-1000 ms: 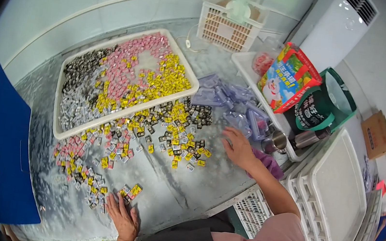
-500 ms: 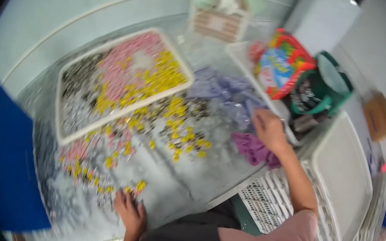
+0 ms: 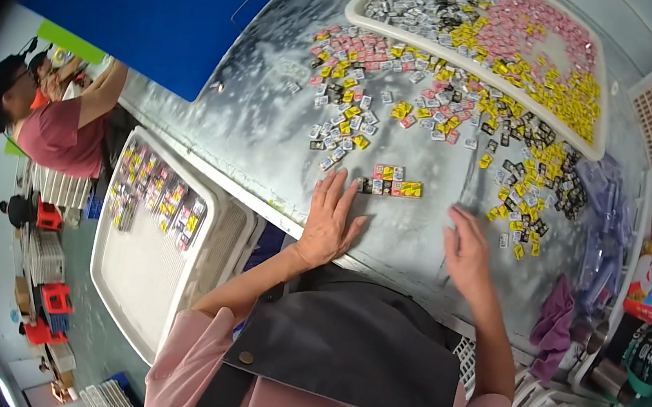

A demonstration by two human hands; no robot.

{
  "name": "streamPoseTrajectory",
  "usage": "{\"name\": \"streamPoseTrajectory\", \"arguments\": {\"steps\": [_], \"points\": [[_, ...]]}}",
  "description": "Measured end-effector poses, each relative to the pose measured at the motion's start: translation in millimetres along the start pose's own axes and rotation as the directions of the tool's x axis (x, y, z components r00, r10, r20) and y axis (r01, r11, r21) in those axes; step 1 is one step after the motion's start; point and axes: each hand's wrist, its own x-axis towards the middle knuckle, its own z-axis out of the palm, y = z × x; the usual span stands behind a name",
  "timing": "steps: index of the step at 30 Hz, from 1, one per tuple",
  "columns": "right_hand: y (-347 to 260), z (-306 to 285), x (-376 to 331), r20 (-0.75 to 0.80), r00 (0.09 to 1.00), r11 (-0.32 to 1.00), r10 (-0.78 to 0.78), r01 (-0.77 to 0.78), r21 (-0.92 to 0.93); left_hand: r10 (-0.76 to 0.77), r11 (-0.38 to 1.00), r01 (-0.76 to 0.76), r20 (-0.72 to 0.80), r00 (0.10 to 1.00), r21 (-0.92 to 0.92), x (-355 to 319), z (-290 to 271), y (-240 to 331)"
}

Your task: Assembling small colorful toy blocks into organized rows on a workbench.

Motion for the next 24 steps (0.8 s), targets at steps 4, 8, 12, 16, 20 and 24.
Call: {"name": "streamPoseTrajectory", "arguments": {"steps": [4, 8, 12, 16, 20, 24], "points": [[-12.9, 39.7, 15.3, 0.062, 0.982, 0.972, -0.179, 0.187, -0.146, -0.048, 0.996, 0.042, 0.077, 0.996, 0.082, -5.9, -2.2, 5.5], [-9.4, 52.2, 13.9, 0.044, 0.983, 0.963, -0.179, 0.184, -0.197, -0.040, 0.995, 0.029, 0.113, 0.993, 0.098, -4.0, -1.3, 5.5], [-9.5, 48.8, 14.2, 0.052, 0.990, 0.982, -0.128, 0.134, -0.136, -0.035, 0.999, 0.031, 0.103, 0.994, 0.044, -4.3, 0.3, 3.3], [-18.2, 41.0, 20.9, 0.026, 0.999, 0.988, -0.047, 0.050, -0.147, -0.024, 0.996, 0.015, 0.105, 0.994, 0.082, 14.3, -2.3, 3.5], [-26.3, 52.3, 24.5, 0.160, 0.979, 0.938, -0.125, 0.169, -0.303, 0.097, 0.986, -0.120, 0.184, 0.978, 0.120, 27.1, 3.8, 4.6], [-21.0, 60.7, 19.2, 0.157, 0.973, 0.922, -0.168, 0.212, -0.324, 0.080, 0.988, -0.105, 0.207, 0.975, 0.114, 25.7, 5.7, 3.2]]}}
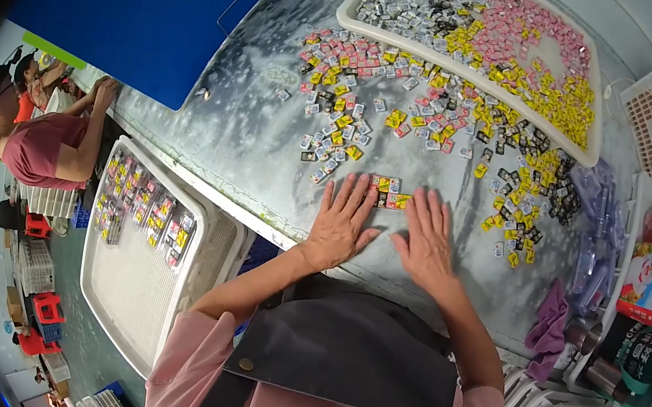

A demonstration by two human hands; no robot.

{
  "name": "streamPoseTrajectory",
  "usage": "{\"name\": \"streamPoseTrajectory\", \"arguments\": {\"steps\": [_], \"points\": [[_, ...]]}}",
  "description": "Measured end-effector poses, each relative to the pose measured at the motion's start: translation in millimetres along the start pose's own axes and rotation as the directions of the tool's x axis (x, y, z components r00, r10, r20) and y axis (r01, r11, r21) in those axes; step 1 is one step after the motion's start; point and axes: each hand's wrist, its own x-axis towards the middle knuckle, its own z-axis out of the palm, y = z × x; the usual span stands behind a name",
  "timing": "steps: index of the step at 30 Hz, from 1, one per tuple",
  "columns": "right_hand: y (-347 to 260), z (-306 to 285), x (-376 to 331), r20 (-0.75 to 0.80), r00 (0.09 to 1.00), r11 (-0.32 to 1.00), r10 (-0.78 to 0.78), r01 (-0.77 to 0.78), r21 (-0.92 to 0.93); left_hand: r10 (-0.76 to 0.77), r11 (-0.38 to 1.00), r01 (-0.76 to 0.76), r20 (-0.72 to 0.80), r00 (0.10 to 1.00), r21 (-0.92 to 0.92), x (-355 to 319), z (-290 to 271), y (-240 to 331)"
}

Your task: Assembling small colorful toy blocks into organized rows on a workbench.

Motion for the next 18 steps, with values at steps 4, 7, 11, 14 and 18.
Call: {"name": "streamPoseTrajectory", "arguments": {"steps": [4, 7, 11, 14, 18], "points": [[13.8, -13.1, 1.8, -0.156, 0.975, 0.979, 0.156, -0.132, 0.156, -0.071, 0.983, 0.036, -0.191, 0.979, -0.182, -2.0, -15.7, -7.6], [27.3, -15.8, 2.0, -0.111, 0.886, 0.797, 0.450, -0.343, 0.497, -0.367, 0.852, 0.231, -0.223, 0.903, -0.469, -3.6, -19.1, -25.3], [29.1, -12.3, 8.3, 0.203, 0.793, 0.506, 0.574, -0.539, 0.674, -0.592, 0.610, 0.403, -0.054, 0.804, -0.683, -2.9, -17.5, -44.4], [31.5, -0.6, 14.0, 0.230, 0.766, 0.430, 0.600, -0.551, 0.716, -0.559, 0.603, 0.426, 0.023, 0.829, -0.675, 5.1, -17.6, -45.2], [26.0, -9.7, 29.3, 0.327, 0.719, 0.385, 0.614, -0.634, 0.671, -0.574, 0.514, 0.525, 0.182, 0.798, -0.678, 16.7, -21.8, -42.3]]}}
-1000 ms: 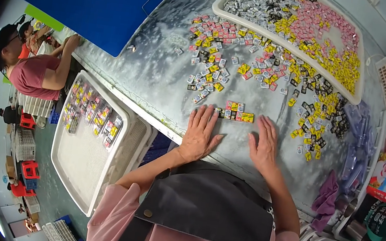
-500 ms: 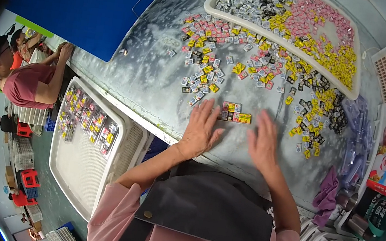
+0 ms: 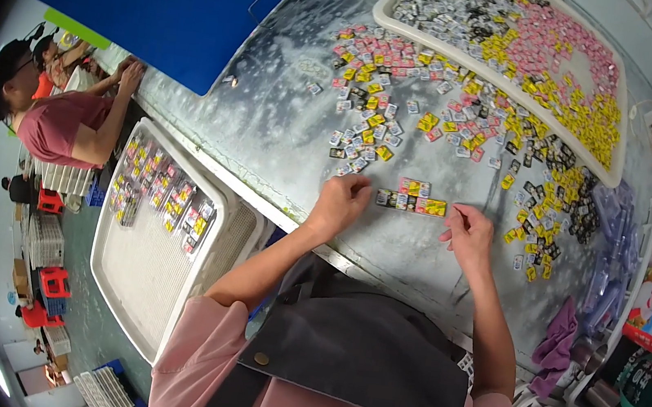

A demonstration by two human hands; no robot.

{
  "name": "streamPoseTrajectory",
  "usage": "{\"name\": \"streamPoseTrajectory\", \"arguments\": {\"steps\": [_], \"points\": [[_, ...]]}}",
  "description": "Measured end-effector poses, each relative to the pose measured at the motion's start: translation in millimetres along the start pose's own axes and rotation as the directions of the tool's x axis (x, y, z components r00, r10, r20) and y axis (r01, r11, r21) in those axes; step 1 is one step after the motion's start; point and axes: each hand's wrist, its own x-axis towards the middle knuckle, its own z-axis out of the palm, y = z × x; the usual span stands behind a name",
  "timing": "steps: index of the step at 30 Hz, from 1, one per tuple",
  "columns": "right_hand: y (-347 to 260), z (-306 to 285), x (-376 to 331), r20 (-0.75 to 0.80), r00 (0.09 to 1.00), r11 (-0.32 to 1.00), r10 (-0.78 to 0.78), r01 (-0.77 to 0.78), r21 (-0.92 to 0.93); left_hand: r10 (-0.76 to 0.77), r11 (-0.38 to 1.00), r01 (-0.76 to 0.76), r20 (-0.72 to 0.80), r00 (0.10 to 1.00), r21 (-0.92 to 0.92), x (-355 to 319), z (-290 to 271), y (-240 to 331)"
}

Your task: Assembling small colorful toy blocks into organized rows on a workbench.

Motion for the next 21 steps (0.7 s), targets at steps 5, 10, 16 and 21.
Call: {"name": "streamPoseTrajectory", "arguments": {"steps": [5, 10, 16, 21], "points": [[2.9, 3.7, 4.0, 0.009, 1.000, 0.997, -0.027, 0.028, -0.071, 0.088, 0.996, -0.087, -0.061, 0.994, 0.032, -1.3, 6.6, -7.3], [4.9, 20.7, -16.9, 0.115, 0.993, 0.998, -0.005, 0.013, -0.067, -0.002, 1.000, 0.003, -0.037, 0.999, 0.015, -19.8, -14.9, -13.5], [-16.6, 76.9, -23.2, 0.310, 0.951, 0.995, 0.019, 0.012, -0.097, -0.012, 0.987, 0.039, -0.171, 0.985, 0.156, -35.5, -71.2, -37.0], [-49.6, 117.5, 3.3, 0.410, 0.757, 0.621, -0.509, 0.653, -0.434, 0.049, 0.933, 0.090, -0.371, 0.927, 0.349, -22.2, -130.5, -71.4]]}}
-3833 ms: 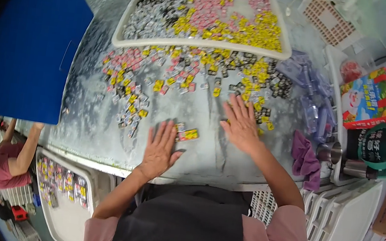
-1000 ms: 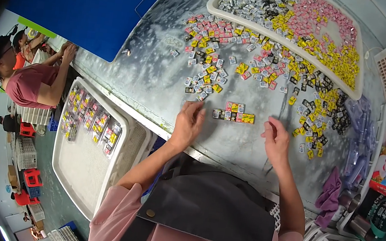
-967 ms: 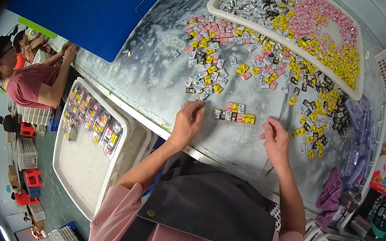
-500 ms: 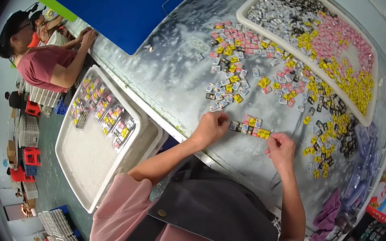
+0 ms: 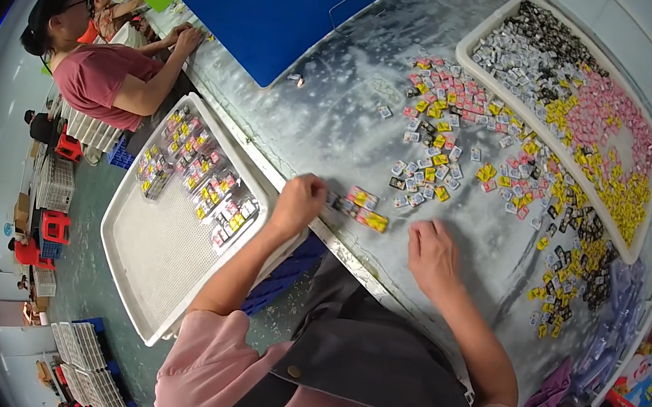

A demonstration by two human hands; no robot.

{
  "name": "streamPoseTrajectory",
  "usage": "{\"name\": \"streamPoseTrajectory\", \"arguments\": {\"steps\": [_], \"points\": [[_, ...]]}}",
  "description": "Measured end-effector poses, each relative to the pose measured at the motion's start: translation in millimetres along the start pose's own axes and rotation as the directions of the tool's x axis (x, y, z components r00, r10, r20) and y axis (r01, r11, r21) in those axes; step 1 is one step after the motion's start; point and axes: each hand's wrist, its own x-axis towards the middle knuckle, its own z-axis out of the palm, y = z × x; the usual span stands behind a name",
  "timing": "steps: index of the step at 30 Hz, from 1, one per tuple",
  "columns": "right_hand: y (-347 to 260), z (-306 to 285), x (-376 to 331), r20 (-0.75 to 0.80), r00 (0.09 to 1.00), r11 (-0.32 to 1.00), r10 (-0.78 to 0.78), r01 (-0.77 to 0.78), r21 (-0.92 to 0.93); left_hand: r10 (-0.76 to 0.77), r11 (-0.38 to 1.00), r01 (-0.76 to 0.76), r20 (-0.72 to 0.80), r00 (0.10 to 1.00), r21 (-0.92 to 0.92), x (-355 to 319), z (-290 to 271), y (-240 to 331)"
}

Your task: Assembling small colorful toy blocks into organized rows on a workbench.

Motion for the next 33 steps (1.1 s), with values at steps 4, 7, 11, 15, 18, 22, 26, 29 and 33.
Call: {"name": "streamPoseTrajectory", "arguments": {"steps": [4, 7, 11, 15, 18, 22, 26, 29, 33], "points": [[-2.3, 5.3, 51.6, -0.024, 0.922, 0.900, -0.385, 0.370, -0.230, -0.025, 0.999, 0.029, -0.100, 0.995, 0.039, 36.6, -15.1, -25.4], [8.2, 14.0, 77.5, 0.064, 0.899, 0.855, -0.433, 0.432, -0.285, 0.013, 0.994, 0.001, -0.135, 0.991, 0.106, 62.9, -17.4, -32.7], [35.0, 6.8, 77.7, 0.086, 0.919, 0.845, -0.385, 0.388, -0.367, 0.016, 0.927, 0.030, -0.119, 0.993, 0.373, 90.6, -15.1, -21.3], [45.6, -25.8, 44.6, 0.112, 0.950, 0.869, -0.291, 0.312, -0.383, 0.313, 0.930, -0.276, -0.125, 0.942, 0.244, 132.4, 20.0, 33.9], [57.7, -31.0, 28.6, 0.073, 0.976, 0.896, -0.206, 0.218, -0.386, 0.441, 0.885, -0.412, -0.109, 0.891, 0.218, 152.4, 80.7, 62.9], [77.0, -44.4, 15.5, 0.008, 0.997, 0.917, -0.081, 0.078, -0.391, 0.520, 0.849, -0.508, -0.061, 0.852, 0.148, 121.0, 143.6, 105.7], [99.0, -59.8, 5.6, -0.149, 0.989, 0.926, -0.017, -0.040, -0.375, 0.697, 0.715, -0.695, -0.004, 0.717, -0.073, 66.8, 164.3, 139.9], [113.1, -64.3, -2.7, -0.244, 0.967, 0.912, 0.079, -0.169, -0.374, 0.721, 0.685, -0.710, 0.008, 0.693, -0.164, 93.4, 153.9, 165.7], [108.5, -61.3, 0.9, -0.234, 0.961, 0.893, 0.145, -0.229, -0.387, 0.577, 0.817, -0.564, -0.177, 0.798, 0.120, 212.3, 138.2, 155.5]]}}
